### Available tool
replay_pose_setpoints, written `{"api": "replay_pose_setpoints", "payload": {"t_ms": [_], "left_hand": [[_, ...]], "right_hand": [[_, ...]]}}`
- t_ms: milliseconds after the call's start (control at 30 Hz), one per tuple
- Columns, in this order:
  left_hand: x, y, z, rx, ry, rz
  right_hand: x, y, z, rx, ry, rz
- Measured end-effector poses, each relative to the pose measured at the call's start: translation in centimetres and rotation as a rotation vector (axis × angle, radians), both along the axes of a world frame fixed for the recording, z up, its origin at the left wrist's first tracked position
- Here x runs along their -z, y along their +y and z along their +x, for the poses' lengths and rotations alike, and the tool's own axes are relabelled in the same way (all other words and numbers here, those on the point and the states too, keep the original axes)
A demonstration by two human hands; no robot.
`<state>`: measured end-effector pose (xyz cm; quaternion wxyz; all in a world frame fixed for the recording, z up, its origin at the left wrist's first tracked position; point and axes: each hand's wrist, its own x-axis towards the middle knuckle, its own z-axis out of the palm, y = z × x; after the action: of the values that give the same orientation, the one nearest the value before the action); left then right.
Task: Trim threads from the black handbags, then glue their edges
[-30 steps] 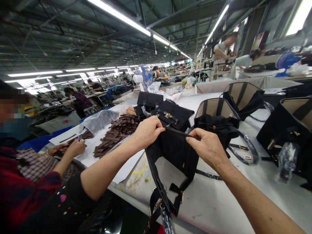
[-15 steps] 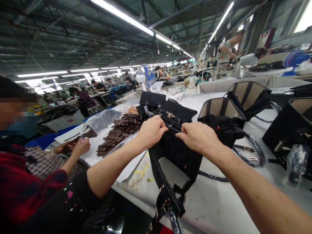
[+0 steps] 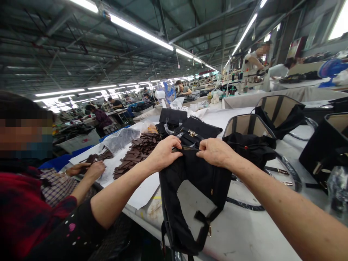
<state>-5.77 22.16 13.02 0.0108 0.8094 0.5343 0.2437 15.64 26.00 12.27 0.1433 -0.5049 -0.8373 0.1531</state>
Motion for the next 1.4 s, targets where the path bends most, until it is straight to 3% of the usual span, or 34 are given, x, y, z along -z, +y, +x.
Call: {"api": "replay_pose_setpoints", "payload": {"t_ms": [233, 433, 633, 900, 1033, 1267, 1400], "left_hand": [[-0.2, -0.6, -0.8, 0.013, -0.079, -0.047], [-0.4, -0.6, -0.2, -0.119, 0.021, -0.053], [-0.5, -0.5, 0.2, -0.157, 0.152, -0.021], [-0.6, -0.5, 0.2, -0.153, 0.139, -0.037], [-1.2, -1.3, -0.7, -0.125, -0.022, -0.181], [-1.1, -1.3, -2.8, 0.091, -0.242, -0.574], [-0.5, -0.7, -2.0, 0.074, -0.295, -0.593]], "right_hand": [[0.2, -0.3, 0.0, -0.014, 0.100, -0.031], [0.3, -0.4, -0.2, -0.039, 0.126, -0.024], [0.1, -0.4, -0.4, -0.047, 0.086, -0.017], [-1.6, 0.7, -3.6, -0.125, 0.009, 0.048], [-2.4, 0.0, -4.3, -0.112, -0.038, 0.068], [-1.8, -2.4, -0.8, -0.060, -0.060, 0.023], [-0.8, -1.7, 0.1, -0.046, 0.025, -0.008]]}}
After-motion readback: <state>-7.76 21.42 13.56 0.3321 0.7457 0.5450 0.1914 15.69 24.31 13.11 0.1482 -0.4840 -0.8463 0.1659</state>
